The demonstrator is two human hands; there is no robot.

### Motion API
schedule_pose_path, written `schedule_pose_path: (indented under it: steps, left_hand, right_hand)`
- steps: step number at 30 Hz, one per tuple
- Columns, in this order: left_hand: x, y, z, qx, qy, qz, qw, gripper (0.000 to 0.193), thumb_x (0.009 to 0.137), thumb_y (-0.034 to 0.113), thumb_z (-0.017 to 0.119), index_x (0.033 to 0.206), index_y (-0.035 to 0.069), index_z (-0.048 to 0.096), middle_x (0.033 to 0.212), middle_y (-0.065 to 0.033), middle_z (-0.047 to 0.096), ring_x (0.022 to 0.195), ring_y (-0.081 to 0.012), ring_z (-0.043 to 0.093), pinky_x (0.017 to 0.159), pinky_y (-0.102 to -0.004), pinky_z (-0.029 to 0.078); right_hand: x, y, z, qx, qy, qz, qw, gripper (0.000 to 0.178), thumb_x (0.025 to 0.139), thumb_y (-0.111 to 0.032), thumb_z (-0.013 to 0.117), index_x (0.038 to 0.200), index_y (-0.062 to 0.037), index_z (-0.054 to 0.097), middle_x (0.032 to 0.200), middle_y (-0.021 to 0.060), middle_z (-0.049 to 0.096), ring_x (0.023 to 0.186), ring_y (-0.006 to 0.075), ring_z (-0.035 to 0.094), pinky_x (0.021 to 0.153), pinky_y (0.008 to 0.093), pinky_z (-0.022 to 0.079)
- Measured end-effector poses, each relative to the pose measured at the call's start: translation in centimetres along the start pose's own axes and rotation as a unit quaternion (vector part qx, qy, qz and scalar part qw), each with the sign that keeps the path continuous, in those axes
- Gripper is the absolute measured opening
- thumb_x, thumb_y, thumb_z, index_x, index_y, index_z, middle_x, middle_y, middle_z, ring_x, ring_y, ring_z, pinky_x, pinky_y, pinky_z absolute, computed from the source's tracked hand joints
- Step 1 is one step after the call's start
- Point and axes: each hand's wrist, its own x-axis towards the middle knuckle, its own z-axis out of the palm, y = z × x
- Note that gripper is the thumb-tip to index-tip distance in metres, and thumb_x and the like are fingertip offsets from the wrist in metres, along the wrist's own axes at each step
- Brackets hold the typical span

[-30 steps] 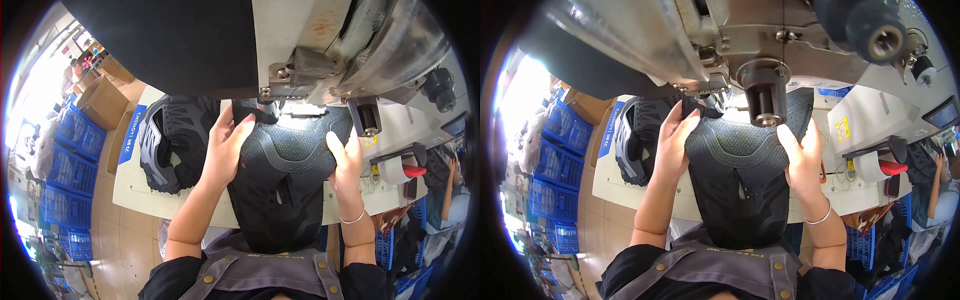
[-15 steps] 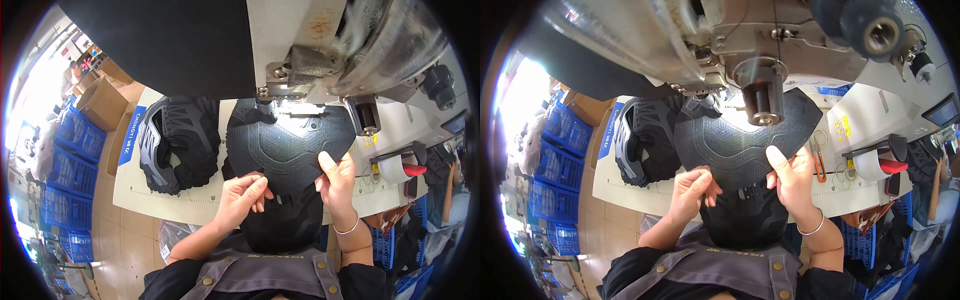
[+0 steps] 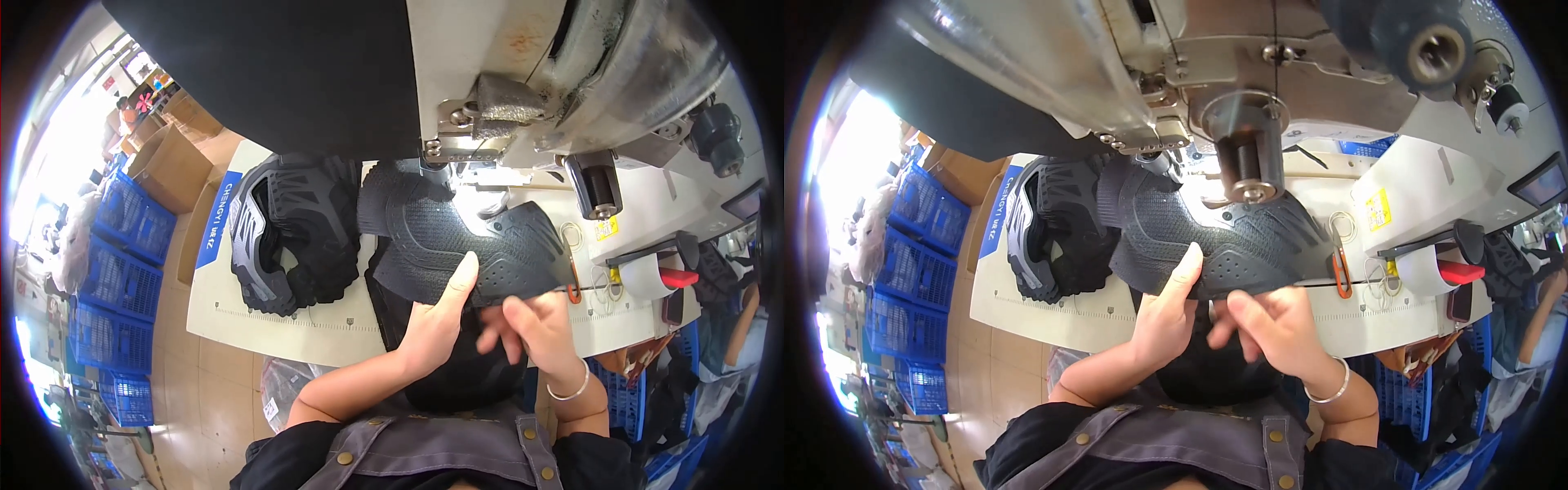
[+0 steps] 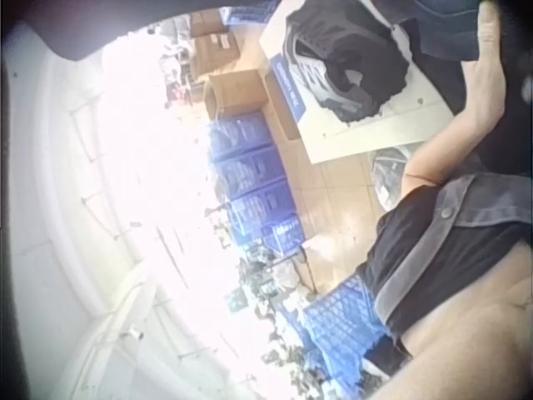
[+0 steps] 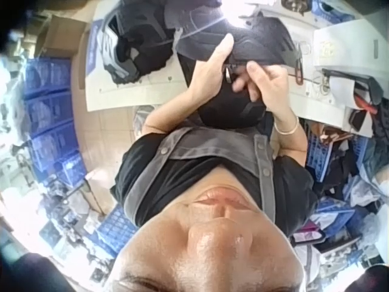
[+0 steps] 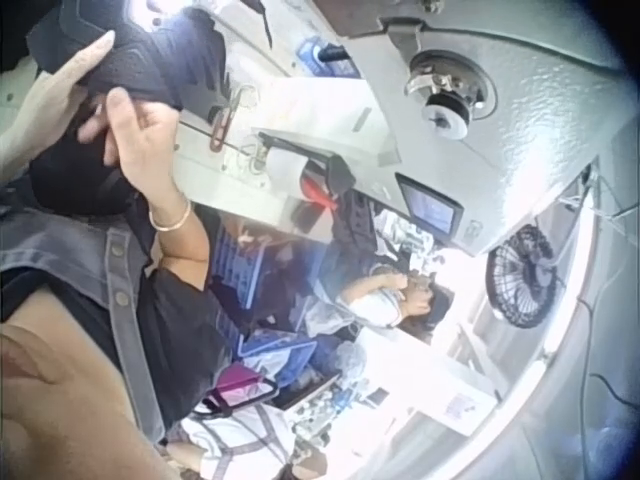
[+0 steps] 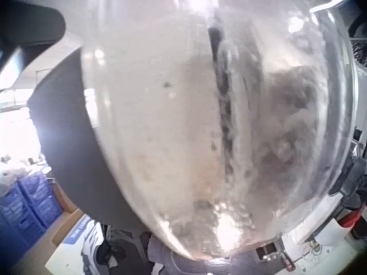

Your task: Stitching together various components of a shoe upper using an industrial sewing machine.

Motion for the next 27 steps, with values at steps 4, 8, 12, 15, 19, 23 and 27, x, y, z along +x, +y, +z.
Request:
schedule_pose_path:
  steps: [4, 8, 12, 15, 19, 23, 27]
  left_hand:
    - [0.2, -0.2, -0.7, 0.023, 0.013, 0.049, 0.998, 0.028, 0.09, 0.018, 0.047, 0.108, -0.002, 0.054, 0.106, -0.0016, 0.055, 0.096, -0.0091, 0.049, 0.087, -0.025, 0.037]
    - [0.1, 0.4, -1.0, -0.022, 0.008, 0.016, 1.0, 0.027, 0.089, 0.017, 0.049, 0.106, -0.003, 0.054, 0.106, -0.0014, 0.054, 0.097, -0.0088, 0.049, 0.088, -0.0253, 0.037]
    - [0.4, 0.7, -1.0, -0.012, 0.028, 0.029, 0.999, 0.024, 0.088, 0.015, 0.05, 0.105, -0.002, 0.055, 0.104, -0.0015, 0.055, 0.095, -0.0092, 0.049, 0.087, -0.0253, 0.037]
    - [0.6, 1.3, -1.1, 0.054, 0.032, 0.087, 0.994, 0.021, 0.087, 0.013, 0.052, 0.103, -0.001, 0.054, 0.1, -0.001, 0.055, 0.091, -0.0095, 0.049, 0.085, -0.025, 0.038]
    - [1.3, 1.6, -1.4, 0.081, 0.024, 0.156, 0.984, 0.018, 0.085, 0.01, 0.053, 0.099, -0.001, 0.054, 0.094, 0.0001, 0.054, 0.086, -0.0089, 0.048, 0.08, -0.0237, 0.038]
    - [1.6, 1.7, -1.2, 0.09, 0.039, 0.166, 0.981, 0.016, 0.085, 0.009, 0.053, 0.097, 0.0, 0.054, 0.092, 0.0003, 0.054, 0.084, -0.0088, 0.048, 0.078, -0.023, 0.039]
    - [1.7, 2.1, -1.9, 0.256, 0.023, 0.246, 0.935, 0.014, 0.085, 0.009, 0.053, 0.096, 0.0, 0.055, 0.091, 0.0005, 0.055, 0.083, -0.0084, 0.049, 0.077, -0.0226, 0.039]
  right_hand:
    - [-1.5, -1.6, -2.8, -0.167, -0.004, -0.235, 0.957, 0.019, 0.087, -0.013, 0.047, 0.094, 0.0004, 0.058, 0.071, 0.008, 0.061, 0.053, 0.0066, 0.05, 0.049, 0.0173, 0.039]
    - [3.9, -2.6, -5.8, -0.423, 0.26, -0.386, 0.777, 0.021, 0.084, -0.01, 0.051, 0.102, 0.0008, 0.054, 0.091, 0.0087, 0.057, 0.082, 0.0109, 0.053, 0.071, 0.021, 0.042]
    - [5.7, -2.2, -6.9, -0.148, 0.105, -0.187, 0.966, 0.023, 0.083, -0.009, 0.055, 0.104, 0.0016, 0.053, 0.096, 0.0056, 0.054, 0.086, 0.0091, 0.05, 0.077, 0.022, 0.04]
    - [5.2, -3.3, -5.8, -0.105, 0.136, -0.224, 0.959, 0.021, 0.082, -0.006, 0.056, 0.101, 0.0016, 0.055, 0.08, -0.0018, 0.054, 0.07, 0.0027, 0.047, 0.065, 0.0155, 0.038]
    - [5.3, -3.9, -5.4, -0.172, 0.179, -0.286, 0.925, 0.014, 0.081, -0.005, 0.056, 0.094, 0.0008, 0.059, 0.065, -0.008, 0.049, 0.056, -0.0024, 0.035, 0.051, 0.0126, 0.026]
    - [5.6, -4.0, -5.4, -0.171, 0.178, -0.266, 0.932, 0.014, 0.081, -0.004, 0.056, 0.094, 0.0001, 0.059, 0.072, -0.006, 0.053, 0.062, -0.0017, 0.041, 0.056, 0.0127, 0.031]
    - [5.8, -3.9, -5.3, -0.17, 0.179, -0.275, 0.929, 0.014, 0.081, -0.003, 0.055, 0.094, 0.0002, 0.058, 0.08, -0.0038, 0.056, 0.069, -0.0005, 0.046, 0.062, 0.0134, 0.036]
